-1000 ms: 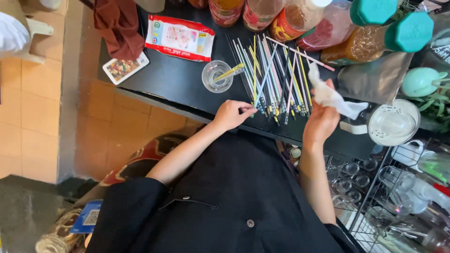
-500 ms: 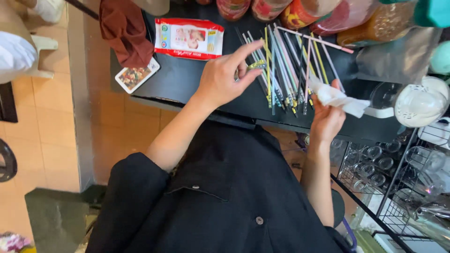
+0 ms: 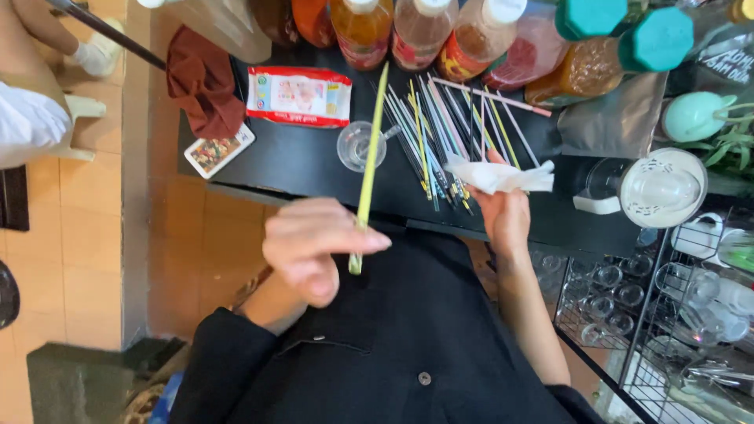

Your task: Wiping and cleaning a bundle of reusable straws at a cafe counter using a wet wipe.

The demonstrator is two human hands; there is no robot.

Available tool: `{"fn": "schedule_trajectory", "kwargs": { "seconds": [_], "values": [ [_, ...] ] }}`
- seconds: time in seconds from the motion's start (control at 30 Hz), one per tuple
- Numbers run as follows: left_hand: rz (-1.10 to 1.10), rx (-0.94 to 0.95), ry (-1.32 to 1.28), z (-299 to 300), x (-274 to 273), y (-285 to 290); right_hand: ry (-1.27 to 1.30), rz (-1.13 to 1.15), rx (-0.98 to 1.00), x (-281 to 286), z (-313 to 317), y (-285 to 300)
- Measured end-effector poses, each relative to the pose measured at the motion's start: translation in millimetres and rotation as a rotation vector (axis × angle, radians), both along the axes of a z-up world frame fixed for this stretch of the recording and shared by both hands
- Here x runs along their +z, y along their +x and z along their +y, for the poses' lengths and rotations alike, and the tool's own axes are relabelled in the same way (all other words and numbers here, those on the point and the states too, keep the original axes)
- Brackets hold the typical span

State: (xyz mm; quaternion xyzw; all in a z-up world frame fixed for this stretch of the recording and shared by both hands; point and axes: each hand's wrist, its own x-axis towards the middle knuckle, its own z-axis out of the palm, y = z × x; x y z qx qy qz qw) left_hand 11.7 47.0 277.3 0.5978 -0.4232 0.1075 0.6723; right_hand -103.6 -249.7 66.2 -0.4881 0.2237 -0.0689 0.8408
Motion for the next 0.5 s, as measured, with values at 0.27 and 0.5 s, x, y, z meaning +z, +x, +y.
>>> {"fn": "schedule_trajectory", "kwargs": {
  "seconds": [0.27,0.5],
  "values": [
    [0.387,-0.086,0.327,-73.7,-36.6,-46.1,0.424,-0.080,0.228,95.0,28.7,13.1],
    [0.646,-0.331,0.510,-83.4,-132.3,-47.6,0.172,-0.119,0.178,52.2,15.6,10.2]
  ]
}}
